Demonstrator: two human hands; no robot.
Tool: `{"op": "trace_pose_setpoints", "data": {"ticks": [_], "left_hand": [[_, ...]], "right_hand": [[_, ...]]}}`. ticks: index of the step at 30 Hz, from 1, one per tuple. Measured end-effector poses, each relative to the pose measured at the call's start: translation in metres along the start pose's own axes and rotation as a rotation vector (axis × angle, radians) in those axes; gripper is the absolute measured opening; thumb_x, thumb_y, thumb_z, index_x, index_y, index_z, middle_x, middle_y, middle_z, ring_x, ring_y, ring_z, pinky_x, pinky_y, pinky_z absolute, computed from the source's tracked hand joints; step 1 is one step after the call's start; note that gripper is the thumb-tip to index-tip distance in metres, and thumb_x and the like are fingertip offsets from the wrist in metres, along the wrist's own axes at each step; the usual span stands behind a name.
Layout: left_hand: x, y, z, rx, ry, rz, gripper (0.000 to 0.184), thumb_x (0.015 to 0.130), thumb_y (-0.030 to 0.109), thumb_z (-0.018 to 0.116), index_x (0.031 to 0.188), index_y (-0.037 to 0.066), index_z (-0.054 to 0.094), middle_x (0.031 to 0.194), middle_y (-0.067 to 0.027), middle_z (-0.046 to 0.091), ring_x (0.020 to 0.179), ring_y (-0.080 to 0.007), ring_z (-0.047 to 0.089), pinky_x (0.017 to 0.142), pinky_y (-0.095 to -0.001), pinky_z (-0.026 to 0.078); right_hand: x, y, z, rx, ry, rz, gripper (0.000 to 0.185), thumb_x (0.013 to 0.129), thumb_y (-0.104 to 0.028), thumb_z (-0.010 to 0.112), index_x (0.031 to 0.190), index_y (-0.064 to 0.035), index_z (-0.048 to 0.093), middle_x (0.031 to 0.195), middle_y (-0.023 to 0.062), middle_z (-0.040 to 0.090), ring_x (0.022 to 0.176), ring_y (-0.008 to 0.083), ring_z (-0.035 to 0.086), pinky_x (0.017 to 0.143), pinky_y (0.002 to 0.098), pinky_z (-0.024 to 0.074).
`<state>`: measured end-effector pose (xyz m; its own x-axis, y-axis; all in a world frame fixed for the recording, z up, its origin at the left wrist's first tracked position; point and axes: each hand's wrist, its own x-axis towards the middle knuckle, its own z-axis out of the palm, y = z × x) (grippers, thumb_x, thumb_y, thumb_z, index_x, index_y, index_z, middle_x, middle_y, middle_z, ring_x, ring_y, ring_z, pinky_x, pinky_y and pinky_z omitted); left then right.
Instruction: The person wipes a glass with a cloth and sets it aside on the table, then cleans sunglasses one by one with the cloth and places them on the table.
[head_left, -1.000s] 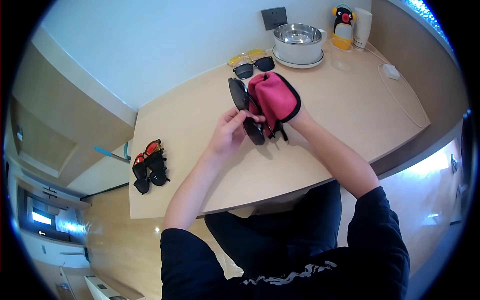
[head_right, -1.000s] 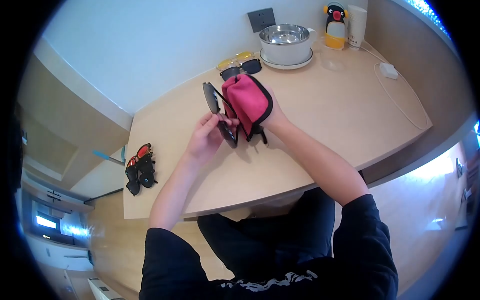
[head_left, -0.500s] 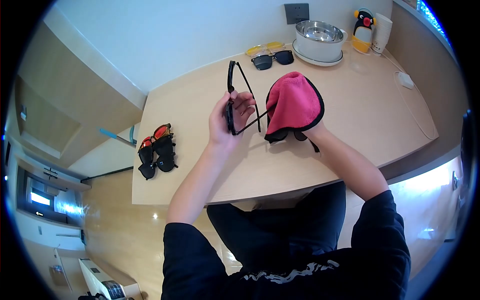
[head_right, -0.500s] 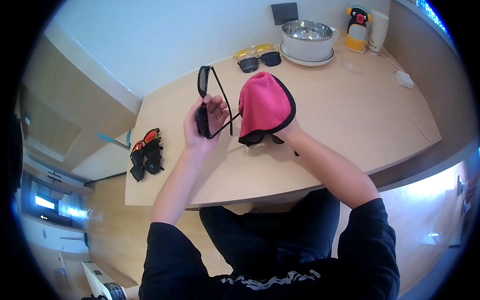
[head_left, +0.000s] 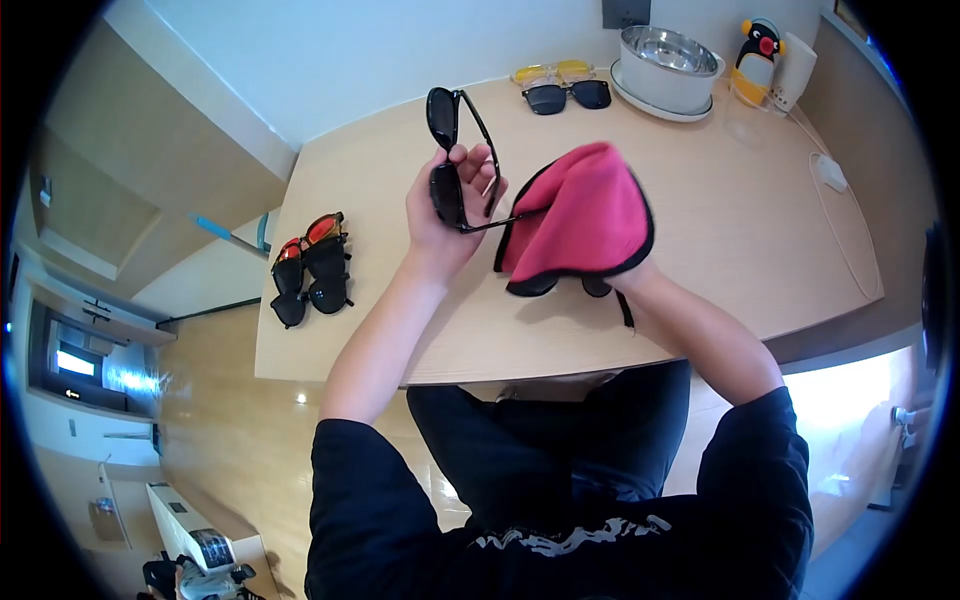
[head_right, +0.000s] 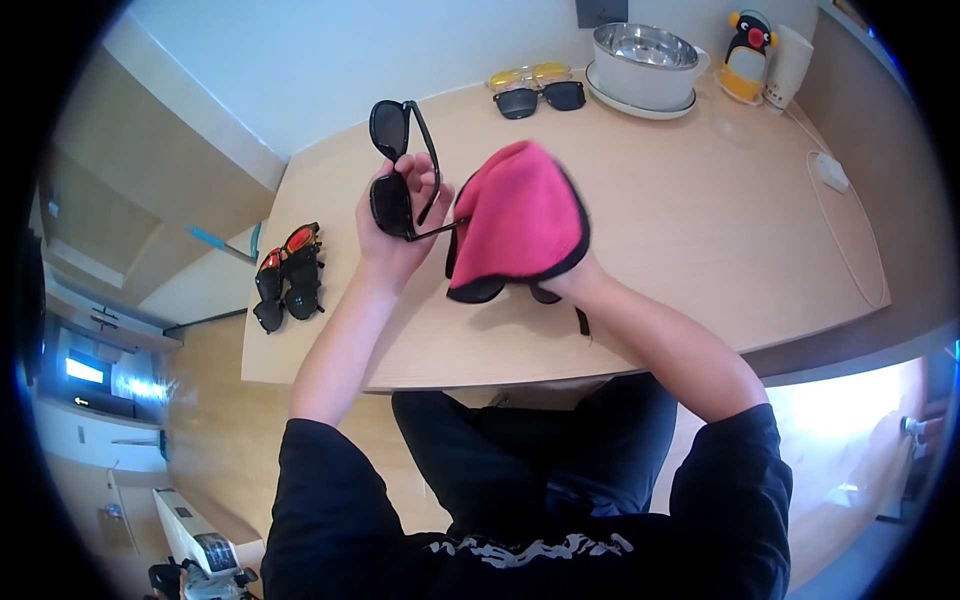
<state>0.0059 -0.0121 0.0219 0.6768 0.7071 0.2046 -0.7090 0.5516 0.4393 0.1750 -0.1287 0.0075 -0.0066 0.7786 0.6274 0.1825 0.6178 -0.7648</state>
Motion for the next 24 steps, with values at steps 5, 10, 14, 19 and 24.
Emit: {"op": "trace_pose_setpoints", "data": {"ticks": [5,10,14,19,24], "left_hand": [[0.0,-0.004,0.026,-0.042,-0.056,0.046,0.02,0.094,0.016,0.038,0.089,0.002,0.051,0.113,-0.013,0.054,0.108,-0.0259,0.051,0.093,-0.0386,0.041],[0.001,0.006,0.039,-0.154,-0.127,0.152,0.023,0.096,0.017,0.033,0.089,0.002,0.048,0.127,-0.0172,0.045,0.124,-0.0277,0.038,0.1,-0.0408,0.037],[0.005,0.007,0.049,-0.146,-0.128,0.198,0.022,0.096,0.017,0.034,0.087,0.002,0.048,0.127,-0.0165,0.046,0.124,-0.0271,0.038,0.1,-0.041,0.037],[0.005,-0.003,0.031,-0.175,-0.222,-0.001,0.021,0.095,0.021,0.037,0.091,0.004,0.05,0.103,-0.0124,0.057,0.112,-0.0279,0.05,0.095,-0.0401,0.041],[-0.007,-0.006,0.033,0.063,-0.248,0.006,0.024,0.096,0.025,0.033,0.091,0.008,0.049,0.083,-0.008,0.06,0.105,-0.0274,0.055,0.091,-0.0394,0.045]], "right_hand": [[0.025,-0.011,-0.006,0.245,0.234,0.282,0.01,0.08,-0.011,0.057,0.086,-0.0036,0.06,0.081,0.0052,0.057,0.078,0.0159,0.055,0.07,0.0289,0.0448],[0.029,-0.02,0.008,0.165,0.136,0.251,0.015,0.084,-0.015,0.054,0.09,-0.0026,0.058,0.085,0.0074,0.058,0.077,0.0165,0.057,0.069,0.0281,0.0463],[0.027,-0.023,0.012,0.513,0.118,0.422,0.026,0.087,-0.023,0.052,0.099,-0.0004,0.054,0.095,0.0123,0.06,0.078,0.0203,0.06,0.067,0.0314,0.0502],[0.026,-0.012,-0.006,0.769,0.228,0.447,0.034,0.09,-0.03,0.048,0.109,-0.0016,0.049,0.1,0.0129,0.058,0.085,0.0225,0.06,0.074,0.0338,0.0507],[0.033,-0.011,-0.031,0.602,0.559,0.353,0.032,0.09,-0.029,0.049,0.111,-0.0049,0.048,0.1,0.0099,0.057,0.089,0.0195,0.058,0.076,0.0318,0.049]]}}
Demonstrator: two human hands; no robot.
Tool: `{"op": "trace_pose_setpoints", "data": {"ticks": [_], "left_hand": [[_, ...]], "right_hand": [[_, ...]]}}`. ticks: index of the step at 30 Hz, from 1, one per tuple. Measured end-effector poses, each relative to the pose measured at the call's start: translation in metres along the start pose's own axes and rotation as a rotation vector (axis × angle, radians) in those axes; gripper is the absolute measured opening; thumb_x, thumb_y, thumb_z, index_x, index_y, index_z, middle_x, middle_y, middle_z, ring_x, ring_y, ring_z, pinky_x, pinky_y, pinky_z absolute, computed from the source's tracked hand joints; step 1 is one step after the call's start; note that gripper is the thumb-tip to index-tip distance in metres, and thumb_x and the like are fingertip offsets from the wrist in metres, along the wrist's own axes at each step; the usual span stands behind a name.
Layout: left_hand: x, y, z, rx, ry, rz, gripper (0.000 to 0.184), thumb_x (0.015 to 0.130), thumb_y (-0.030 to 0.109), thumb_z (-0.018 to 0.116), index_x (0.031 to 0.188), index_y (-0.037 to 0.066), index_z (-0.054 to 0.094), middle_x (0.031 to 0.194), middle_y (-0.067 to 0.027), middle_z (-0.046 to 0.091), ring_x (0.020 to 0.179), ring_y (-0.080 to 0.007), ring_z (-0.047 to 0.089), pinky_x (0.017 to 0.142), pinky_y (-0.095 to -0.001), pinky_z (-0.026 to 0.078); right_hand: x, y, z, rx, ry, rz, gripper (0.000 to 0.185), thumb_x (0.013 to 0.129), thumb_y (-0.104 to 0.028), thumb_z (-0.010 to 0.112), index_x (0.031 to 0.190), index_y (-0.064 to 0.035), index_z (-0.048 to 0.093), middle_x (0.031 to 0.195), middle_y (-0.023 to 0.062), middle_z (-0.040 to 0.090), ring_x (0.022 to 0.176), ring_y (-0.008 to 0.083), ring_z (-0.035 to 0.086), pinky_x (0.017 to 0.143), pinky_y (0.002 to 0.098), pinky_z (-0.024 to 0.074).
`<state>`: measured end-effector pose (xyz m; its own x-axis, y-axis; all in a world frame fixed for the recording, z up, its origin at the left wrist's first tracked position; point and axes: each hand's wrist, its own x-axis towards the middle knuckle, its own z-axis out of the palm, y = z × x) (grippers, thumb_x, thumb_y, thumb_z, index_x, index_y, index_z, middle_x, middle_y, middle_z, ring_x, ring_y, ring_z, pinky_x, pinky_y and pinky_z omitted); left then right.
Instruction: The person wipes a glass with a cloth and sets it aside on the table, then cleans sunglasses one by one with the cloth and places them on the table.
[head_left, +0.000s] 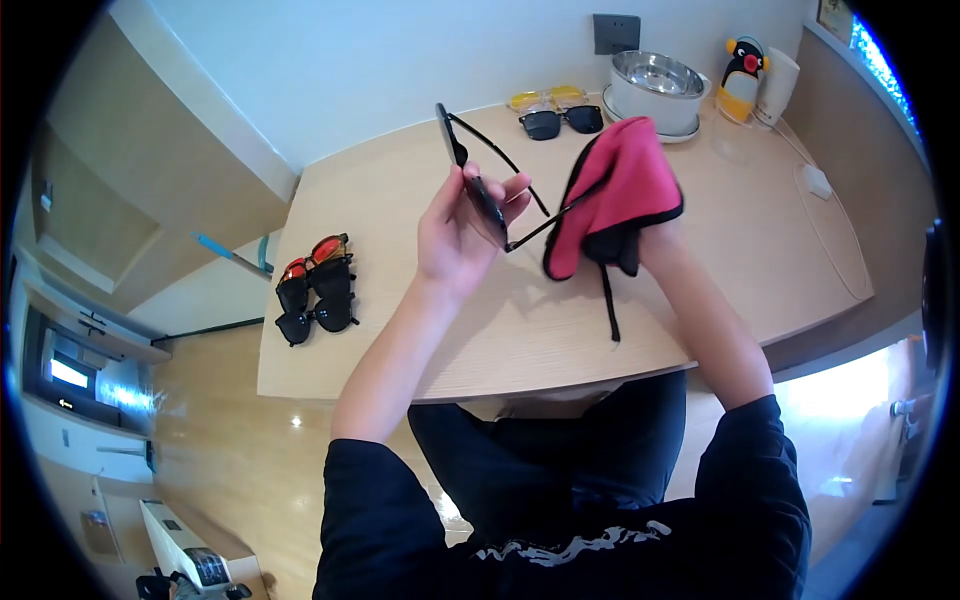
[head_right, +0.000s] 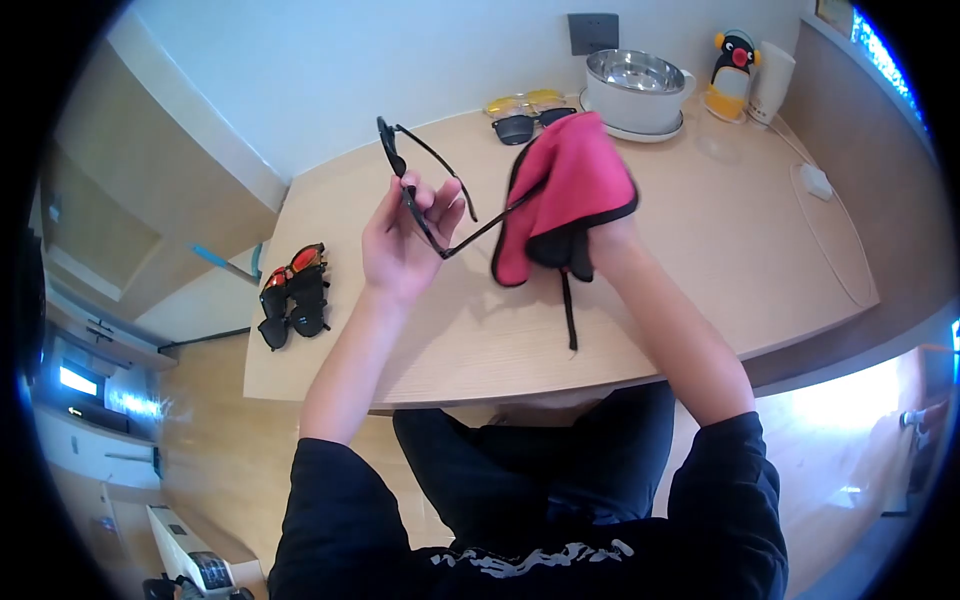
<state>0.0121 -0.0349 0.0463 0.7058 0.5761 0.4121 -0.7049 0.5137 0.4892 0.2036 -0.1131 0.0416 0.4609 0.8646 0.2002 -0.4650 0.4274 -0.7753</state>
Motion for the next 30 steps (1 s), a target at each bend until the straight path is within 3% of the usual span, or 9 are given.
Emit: {"op": "trace_pose_setpoints", "data": {"ticks": [6,9,10,11,12,14,18,22,30], "left_hand": [[-0.004,0.02,-0.018,0.082,0.013,-0.087,0.024,0.095,0.026,0.036,0.085,0.009,0.049,0.093,-0.0128,0.061,0.105,-0.03,0.055,0.088,-0.0407,0.045],[-0.001,0.009,-0.015,0.177,-0.114,-0.187,0.024,0.094,0.027,0.037,0.083,0.009,0.048,0.099,-0.0158,0.06,0.106,-0.0313,0.053,0.088,-0.0419,0.045],[-0.003,0.004,-0.012,0.319,-0.099,-0.191,0.024,0.094,0.026,0.036,0.082,0.008,0.046,0.101,-0.0156,0.058,0.108,-0.0311,0.052,0.089,-0.0424,0.044],[-0.004,-0.001,-0.01,0.331,-0.145,-0.239,0.022,0.093,0.026,0.039,0.083,0.008,0.046,0.104,-0.0162,0.056,0.108,-0.0316,0.051,0.09,-0.0443,0.043],[-0.005,-0.003,-0.003,0.346,-0.106,-0.297,0.02,0.092,0.024,0.042,0.084,0.007,0.047,0.103,-0.0148,0.055,0.106,-0.03,0.051,0.091,-0.0459,0.042],[-0.01,-0.007,-0.009,0.429,-0.041,-0.359,0.019,0.091,0.022,0.045,0.083,0.006,0.048,0.097,-0.0132,0.056,0.101,-0.0276,0.053,0.089,-0.0429,0.043],[-0.006,-0.005,-0.007,0.72,-0.102,-0.289,0.014,0.09,0.016,0.047,0.082,0.005,0.05,0.092,-0.0126,0.06,0.097,-0.022,0.058,0.082,-0.0332,0.046],[-0.008,0.01,0.009,0.792,-0.101,-0.221,0.015,0.089,0.012,0.046,0.077,0.004,0.049,0.081,-0.0121,0.062,0.085,-0.0212,0.061,0.078,-0.0319,0.046],[-0.007,0.03,0.014,0.738,-0.074,-0.199,0.016,0.086,0.014,0.046,0.074,0.004,0.047,0.072,-0.0151,0.06,0.074,-0.026,0.062,0.076,-0.0389,0.049]], "right_hand": [[0.022,-0.038,-0.008,0.078,0.13,0.056,0.036,0.091,-0.031,0.048,0.119,-0.0082,0.044,0.112,0.0091,0.054,0.102,0.0195,0.054,0.088,0.0335,0.0458],[0.029,-0.005,-0.026,-0.819,-0.365,-0.244,0.062,0.068,0.005,0.064,0.125,-0.0039,0.042,0.113,0.007,0.054,0.098,0.0173,0.054,0.09,0.0282,0.043],[0.02,0.0,-0.02,-0.625,-0.511,-0.067,0.065,0.065,0.006,0.066,0.125,-0.0038,0.042,0.112,0.0071,0.054,0.098,0.0166,0.054,0.09,0.0278,0.0424],[0.016,0.006,-0.006,-0.81,-0.679,-0.486,0.054,0.068,0.002,0.067,0.118,-0.0028,0.048,0.105,0.0053,0.057,0.093,0.0157,0.054,0.085,0.0283,0.0436],[0.014,0.015,-0.008,-0.423,-0.766,0.202,0.049,0.069,-0.001,0.069,0.114,-0.0013,0.051,0.107,0.0058,0.057,0.097,0.0151,0.055,0.085,0.03,0.0449],[-0.001,-0.001,0.022,-1.025,-0.873,-0.229,0.037,0.07,-0.002,0.069,0.104,-0.0012,0.054,0.105,0.0053,0.059,0.097,0.0153,0.056,0.085,0.0308,0.0455],[0.003,-0.003,0.004,-0.595,-0.727,0.07,0.025,0.075,-0.012,0.067,0.095,-0.0047,0.055,0.086,0.0034,0.06,0.08,0.013,0.058,0.074,0.0286,0.0464],[0.015,-0.011,-0.01,-1.113,-0.621,-0.558,0.033,0.072,-0.01,0.066,0.103,-0.0027,0.055,0.097,0.0109,0.061,0.091,0.0232,0.058,0.079,0.0308,0.0457],[0.034,-0.034,-0.026,-1.312,-0.629,-0.116,0.048,0.066,-0.013,0.071,0.11,-0.0035,0.054,0.099,0.0129,0.06,0.087,0.0267,0.057,0.079,0.0334,0.0443]]}}
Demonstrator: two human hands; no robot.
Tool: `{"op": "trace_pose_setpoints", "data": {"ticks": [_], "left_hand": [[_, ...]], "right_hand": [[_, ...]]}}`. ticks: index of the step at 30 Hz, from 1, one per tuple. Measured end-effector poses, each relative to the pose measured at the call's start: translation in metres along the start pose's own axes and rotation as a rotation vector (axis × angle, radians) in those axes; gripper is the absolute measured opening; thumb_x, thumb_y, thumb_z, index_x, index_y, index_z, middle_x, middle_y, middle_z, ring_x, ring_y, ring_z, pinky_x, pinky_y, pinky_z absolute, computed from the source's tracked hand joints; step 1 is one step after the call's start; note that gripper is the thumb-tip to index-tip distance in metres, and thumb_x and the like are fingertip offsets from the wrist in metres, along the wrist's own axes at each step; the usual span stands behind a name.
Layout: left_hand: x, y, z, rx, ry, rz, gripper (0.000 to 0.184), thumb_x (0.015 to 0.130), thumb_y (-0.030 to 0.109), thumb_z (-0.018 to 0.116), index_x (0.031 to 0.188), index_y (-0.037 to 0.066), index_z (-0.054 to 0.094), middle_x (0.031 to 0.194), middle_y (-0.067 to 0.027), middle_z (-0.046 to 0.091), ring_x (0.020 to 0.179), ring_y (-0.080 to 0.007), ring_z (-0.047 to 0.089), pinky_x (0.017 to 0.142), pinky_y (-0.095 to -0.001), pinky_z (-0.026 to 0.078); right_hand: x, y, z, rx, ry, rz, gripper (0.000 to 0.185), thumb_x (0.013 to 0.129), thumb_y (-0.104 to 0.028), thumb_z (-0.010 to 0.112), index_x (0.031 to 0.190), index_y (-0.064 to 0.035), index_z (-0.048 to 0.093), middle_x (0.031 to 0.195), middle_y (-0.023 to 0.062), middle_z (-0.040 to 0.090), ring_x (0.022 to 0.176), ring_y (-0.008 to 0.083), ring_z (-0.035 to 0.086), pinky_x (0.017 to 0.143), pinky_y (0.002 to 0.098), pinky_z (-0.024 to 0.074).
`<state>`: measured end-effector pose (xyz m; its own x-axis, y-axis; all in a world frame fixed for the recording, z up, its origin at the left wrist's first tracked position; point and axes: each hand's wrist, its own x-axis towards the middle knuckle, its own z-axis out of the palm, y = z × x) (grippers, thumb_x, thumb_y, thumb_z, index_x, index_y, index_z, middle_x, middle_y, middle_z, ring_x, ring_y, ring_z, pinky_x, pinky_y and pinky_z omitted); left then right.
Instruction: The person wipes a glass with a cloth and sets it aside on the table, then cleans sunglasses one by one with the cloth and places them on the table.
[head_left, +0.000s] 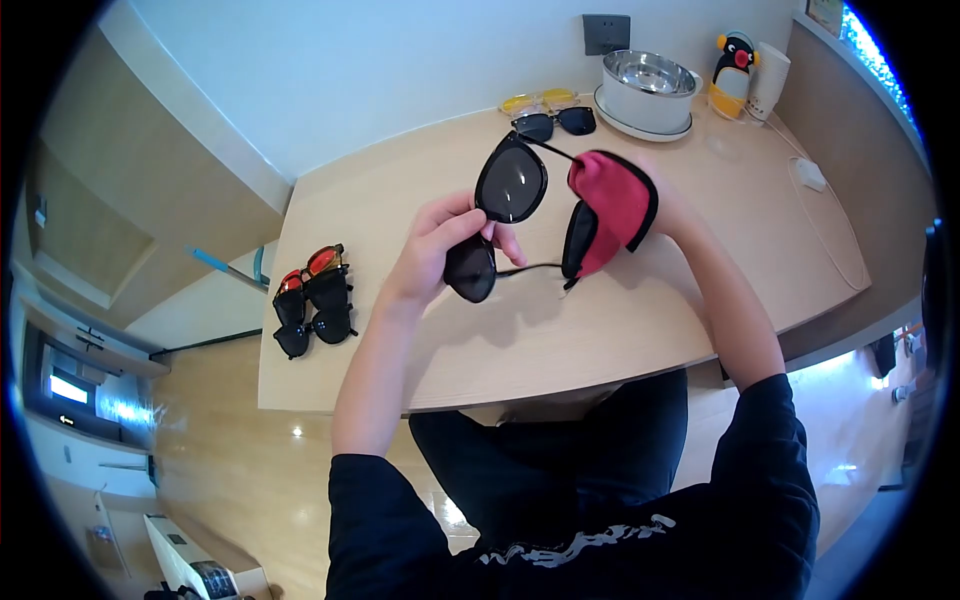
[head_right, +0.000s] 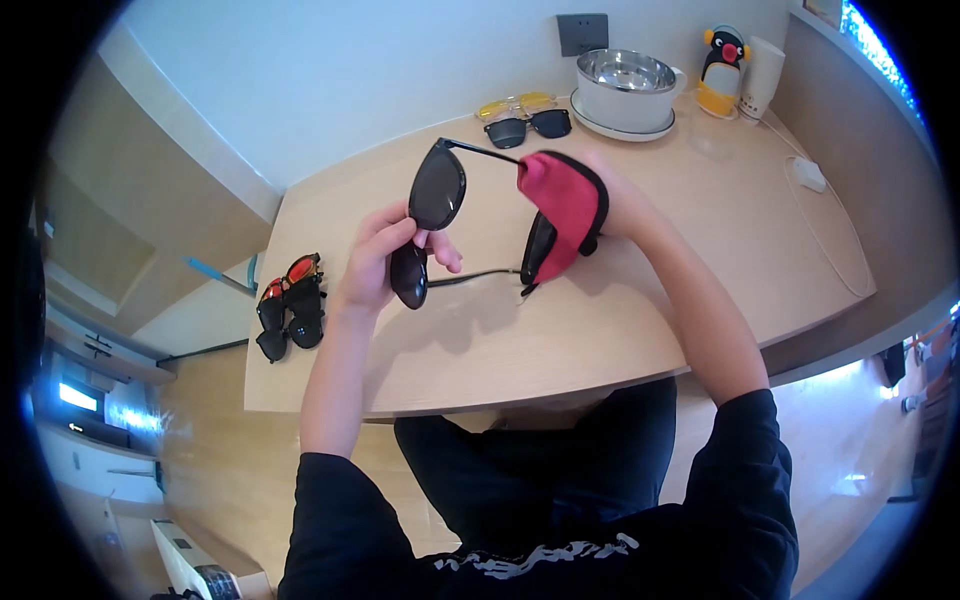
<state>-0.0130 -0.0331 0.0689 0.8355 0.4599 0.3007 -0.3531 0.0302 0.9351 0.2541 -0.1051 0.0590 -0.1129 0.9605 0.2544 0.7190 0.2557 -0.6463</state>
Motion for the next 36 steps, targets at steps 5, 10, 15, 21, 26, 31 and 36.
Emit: {"op": "trace_pose_setpoints", "data": {"ticks": [5,10,15,21,26,31,36], "left_hand": [[0.005,-0.016,-0.006,-0.201,-0.115,-0.009,0.016,0.088,0.016,0.042,0.08,0.003,0.047,0.068,-0.0141,0.059,0.071,-0.0294,0.064,0.083,-0.0419,0.047],[0.001,-0.03,0.019,-0.148,-0.233,-0.276,0.021,0.089,0.015,0.043,0.09,-0.003,0.052,0.068,-0.0145,0.06,0.069,-0.031,0.064,0.081,-0.0422,0.048],[-0.001,-0.017,0.021,-0.095,-0.065,-0.237,0.018,0.085,0.019,0.045,0.077,0.004,0.048,0.06,-0.0125,0.057,0.062,-0.0301,0.063,0.08,-0.0429,0.048],[-0.003,-0.005,0.015,-0.018,-0.045,-0.032,0.023,0.089,0.025,0.043,0.073,0.008,0.045,0.057,-0.0093,0.055,0.058,-0.0242,0.062,0.076,-0.0393,0.049],[0.0,-0.013,-0.004,-0.168,-0.008,0.135,0.023,0.092,0.026,0.04,0.076,0.009,0.043,0.065,-0.0064,0.053,0.062,-0.0207,0.057,0.074,-0.0374,0.048],[0.003,-0.014,-0.025,-0.592,0.202,0.227,0.018,0.093,0.022,0.039,0.082,0.009,0.047,0.083,-0.0063,0.056,0.09,-0.0208,0.055,0.091,-0.0397,0.041],[0.012,-0.032,-0.02,-0.599,0.539,0.245,0.021,0.094,0.022,0.039,0.085,0.008,0.052,0.105,-0.0111,0.057,0.106,-0.0244,0.051,0.097,-0.0409,0.037]], "right_hand": [[-0.018,-0.005,-0.001,0.21,-0.077,0.106,0.055,0.071,-0.015,0.071,0.121,-0.0059,0.049,0.117,0.009,0.054,0.108,0.0212,0.051,0.095,0.0329,0.0378],[-0.018,0.002,0.008,0.364,-0.156,0.043,0.055,0.07,-0.016,0.071,0.12,-0.0054,0.049,0.12,0.0085,0.052,0.111,0.0199,0.049,0.098,0.0326,0.0352],[-0.024,0.036,0.006,0.395,-0.153,-0.139,0.044,0.077,-0.015,0.065,0.118,-0.005,0.052,0.118,0.009,0.054,0.108,0.0176,0.051,0.095,0.0301,0.0384],[-0.033,0.086,0.004,1.262,-0.046,0.335,0.03,0.085,-0.011,0.057,0.113,-0.0001,0.053,0.104,0.012,0.06,0.089,0.0175,0.06,0.076,0.0272,0.0507],[-0.031,0.04,0.001,1.031,-0.145,0.189,0.041,0.075,-0.007,0.068,0.113,-0.002,0.053,0.106,0.0085,0.059,0.093,0.014,0.058,0.082,0.0268,0.0481],[-0.02,0.015,0.009,0.224,0.341,0.103,0.039,0.082,-0.012,0.061,0.119,-0.0061,0.05,0.111,0.0052,0.056,0.098,0.0128,0.053,0.087,0.0278,0.0435],[-0.001,-0.052,0.052,0.69,0.528,-0.343,0.038,0.084,-0.015,0.058,0.119,-0.0035,0.049,0.116,0.0064,0.052,0.104,0.0169,0.051,0.089,0.0291,0.0421]]}}
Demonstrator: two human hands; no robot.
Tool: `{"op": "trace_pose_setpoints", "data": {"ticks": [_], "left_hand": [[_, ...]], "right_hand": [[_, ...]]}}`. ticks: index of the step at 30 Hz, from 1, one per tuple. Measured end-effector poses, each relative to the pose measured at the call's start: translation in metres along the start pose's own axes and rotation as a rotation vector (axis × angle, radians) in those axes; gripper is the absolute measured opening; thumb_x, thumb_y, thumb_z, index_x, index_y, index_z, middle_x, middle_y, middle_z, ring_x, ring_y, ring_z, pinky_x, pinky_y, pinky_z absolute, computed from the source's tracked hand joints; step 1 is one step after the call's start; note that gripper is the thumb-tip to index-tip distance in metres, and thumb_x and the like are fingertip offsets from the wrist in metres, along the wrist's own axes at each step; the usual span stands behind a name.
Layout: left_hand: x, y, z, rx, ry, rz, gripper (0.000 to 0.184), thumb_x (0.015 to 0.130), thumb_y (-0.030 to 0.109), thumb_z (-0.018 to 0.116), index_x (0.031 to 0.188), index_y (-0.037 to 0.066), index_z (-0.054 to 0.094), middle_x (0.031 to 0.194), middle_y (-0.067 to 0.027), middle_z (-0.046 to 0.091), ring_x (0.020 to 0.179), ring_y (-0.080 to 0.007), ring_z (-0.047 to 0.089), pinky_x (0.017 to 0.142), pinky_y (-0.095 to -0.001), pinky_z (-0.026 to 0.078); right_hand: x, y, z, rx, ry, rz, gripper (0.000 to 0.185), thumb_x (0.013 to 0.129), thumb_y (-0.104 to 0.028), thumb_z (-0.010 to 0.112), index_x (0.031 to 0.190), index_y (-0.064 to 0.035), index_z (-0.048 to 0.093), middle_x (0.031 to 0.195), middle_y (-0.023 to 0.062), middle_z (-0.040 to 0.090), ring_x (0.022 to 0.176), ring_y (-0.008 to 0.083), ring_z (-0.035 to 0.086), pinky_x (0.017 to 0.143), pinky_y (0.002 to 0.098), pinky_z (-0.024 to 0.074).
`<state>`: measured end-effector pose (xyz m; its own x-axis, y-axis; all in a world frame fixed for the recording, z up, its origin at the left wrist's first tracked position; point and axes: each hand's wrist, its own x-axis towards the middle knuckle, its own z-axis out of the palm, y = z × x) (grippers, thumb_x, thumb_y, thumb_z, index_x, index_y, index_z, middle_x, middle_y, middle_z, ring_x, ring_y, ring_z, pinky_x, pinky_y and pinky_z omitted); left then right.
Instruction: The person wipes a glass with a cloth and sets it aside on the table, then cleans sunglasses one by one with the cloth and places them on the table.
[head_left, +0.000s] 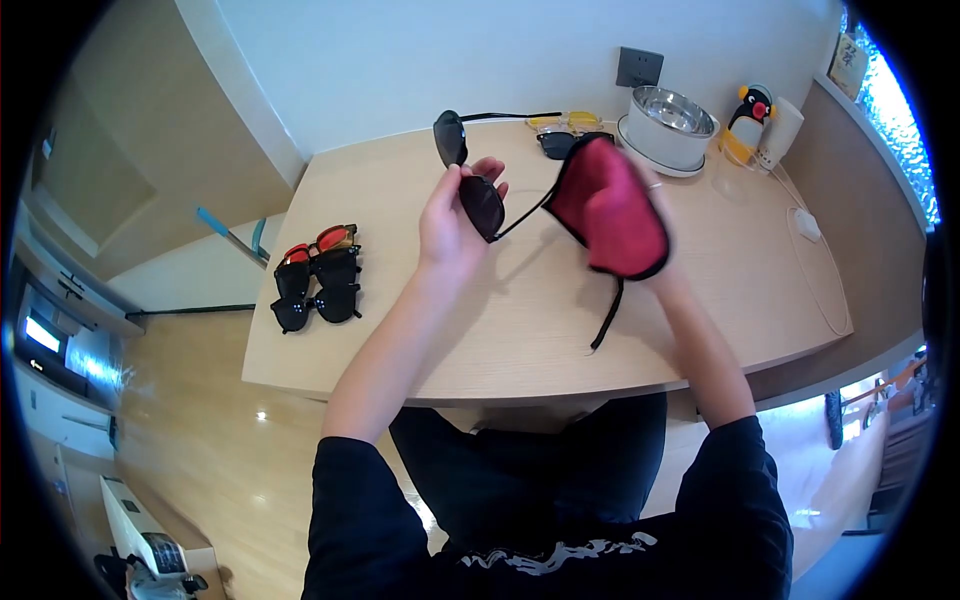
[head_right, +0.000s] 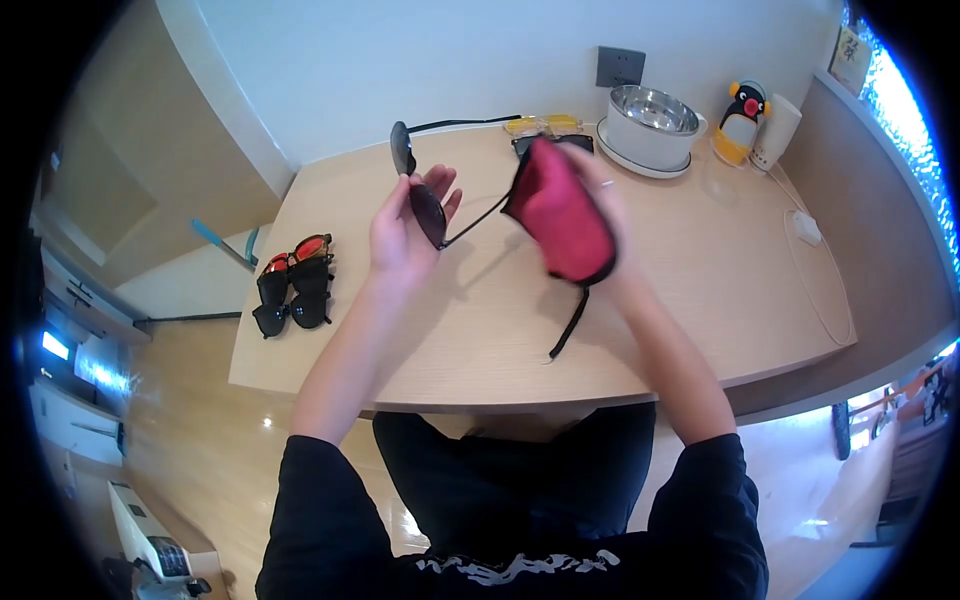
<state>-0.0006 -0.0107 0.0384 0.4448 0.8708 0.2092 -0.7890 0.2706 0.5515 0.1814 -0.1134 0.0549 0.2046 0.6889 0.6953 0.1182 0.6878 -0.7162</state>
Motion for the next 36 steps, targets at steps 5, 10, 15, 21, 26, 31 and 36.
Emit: {"op": "trace_pose_setpoints", "data": {"ticks": [5,10,15,21,26,31,36], "left_hand": [[-0.006,-0.023,0.001,0.084,-0.025,0.003,0.022,0.095,0.023,0.038,0.085,0.008,0.051,0.113,-0.013,0.054,0.114,-0.0247,0.046,0.096,-0.0387,0.037],[-0.01,-0.021,0.007,0.045,-0.056,0.002,0.021,0.095,0.023,0.038,0.087,0.007,0.05,0.11,-0.0147,0.055,0.113,-0.0265,0.046,0.094,-0.0414,0.039],[-0.007,-0.006,0.007,0.003,-0.212,0.01,0.022,0.094,0.021,0.037,0.085,0.006,0.05,0.088,-0.0118,0.059,0.095,-0.0282,0.057,0.099,-0.045,0.036],[0.001,0.009,0.006,-0.161,-0.096,-0.044,0.022,0.095,0.021,0.036,0.084,0.006,0.047,0.086,-0.0126,0.059,0.093,-0.0323,0.058,0.089,-0.0412,0.043],[0.0,0.021,0.003,0.105,-0.011,0.127,0.023,0.095,0.02,0.037,0.085,0.003,0.048,0.084,-0.0134,0.06,0.084,-0.0268,0.061,0.081,-0.0365,0.048],[-0.01,-0.001,0.02,0.602,-0.023,0.296,0.021,0.093,0.016,0.042,0.084,-0.001,0.05,0.077,-0.0116,0.063,0.072,-0.0174,0.062,0.069,-0.0278,0.049],[-0.018,-0.021,0.021,0.781,-0.104,0.315,0.02,0.091,0.013,0.046,0.08,-0.002,0.053,0.075,-0.0104,0.063,0.067,-0.0137,0.059,0.066,-0.0259,0.047]], "right_hand": [[-0.013,0.014,0.036,-0.911,-0.423,-0.455,0.028,0.064,-0.005,0.058,0.092,-0.0013,0.054,0.099,0.0132,0.054,0.098,0.0287,0.053,0.093,0.0398,0.0388],[-0.016,0.035,0.025,-0.914,-0.448,-0.508,0.023,0.064,-0.006,0.059,0.086,-0.0021,0.054,0.085,0.0101,0.058,0.087,0.0261,0.057,0.089,0.0401,0.0416],[0.005,0.033,-0.001,-0.968,-0.457,-0.529,0.023,0.063,-0.003,0.064,0.084,-0.006,0.057,0.079,0.006,0.058,0.082,0.0238,0.057,0.088,0.0391,0.0424],[0.009,0.027,-0.025,-0.97,-0.197,-0.397,0.031,0.068,0.008,0.056,0.095,-0.0072,0.057,0.09,0.0059,0.058,0.097,0.0214,0.053,0.094,0.0406,0.0364],[0.019,0.049,-0.076,0.229,0.555,0.203,0.018,0.091,-0.014,0.04,0.098,-0.0075,0.055,0.101,0.0047,0.056,0.096,0.018,0.053,0.086,0.0331,0.0422],[0.037,0.045,-0.078,0.348,0.228,0.462,0.024,0.093,-0.022,0.041,0.11,-0.0063,0.049,0.105,0.0069,0.056,0.095,0.0177,0.055,0.082,0.0311,0.0456],[0.047,0.008,-0.004,-0.945,-0.126,-0.127,0.008,0.087,-0.01,0.051,0.093,-0.0046,0.052,0.089,0.0055,0.059,0.078,0.0122,0.056,0.058,0.0264,0.046]]}}
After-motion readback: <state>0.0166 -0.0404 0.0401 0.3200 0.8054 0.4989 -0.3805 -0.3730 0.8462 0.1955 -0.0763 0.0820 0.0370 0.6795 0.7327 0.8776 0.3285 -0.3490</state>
